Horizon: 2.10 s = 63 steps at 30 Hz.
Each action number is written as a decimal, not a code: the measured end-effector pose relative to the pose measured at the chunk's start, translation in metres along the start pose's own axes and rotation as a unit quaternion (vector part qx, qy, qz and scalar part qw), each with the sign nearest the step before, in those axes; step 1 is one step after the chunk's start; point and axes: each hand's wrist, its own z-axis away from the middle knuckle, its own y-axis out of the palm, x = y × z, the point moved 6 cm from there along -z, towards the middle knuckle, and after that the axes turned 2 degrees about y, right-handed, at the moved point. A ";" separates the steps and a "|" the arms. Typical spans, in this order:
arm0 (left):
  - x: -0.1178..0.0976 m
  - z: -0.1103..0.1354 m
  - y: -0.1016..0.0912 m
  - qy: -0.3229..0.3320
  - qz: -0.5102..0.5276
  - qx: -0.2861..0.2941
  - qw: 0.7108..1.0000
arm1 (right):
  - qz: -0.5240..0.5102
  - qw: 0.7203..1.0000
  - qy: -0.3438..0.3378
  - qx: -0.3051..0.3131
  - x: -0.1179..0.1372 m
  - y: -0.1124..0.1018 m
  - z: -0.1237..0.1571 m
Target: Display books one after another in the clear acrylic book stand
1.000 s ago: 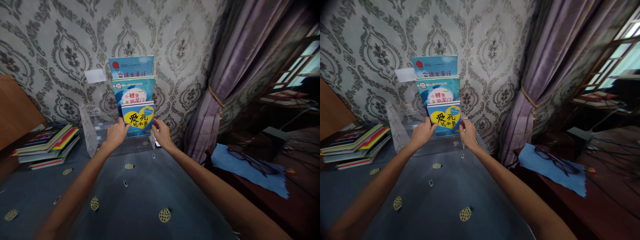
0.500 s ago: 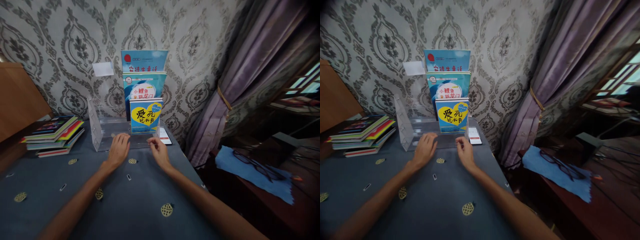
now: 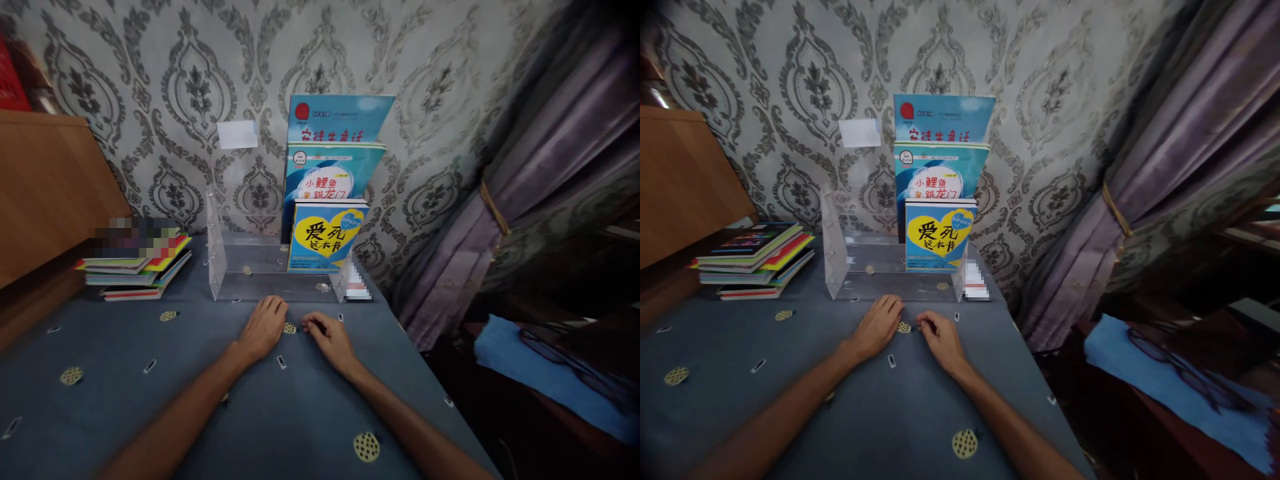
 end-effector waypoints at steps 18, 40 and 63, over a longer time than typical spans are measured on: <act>0.004 0.002 0.005 -0.024 0.015 0.046 0.999 | 0.009 1.000 0.013 0.007 0.002 0.002 0.002; 0.062 0.015 -0.069 -0.084 0.053 -0.150 0.984 | 0.025 0.999 -0.004 0.021 0.002 0.002 0.001; -0.004 -0.138 -0.170 0.056 -0.072 -0.242 0.966 | 0.077 0.996 -0.033 -0.008 0.013 0.001 0.006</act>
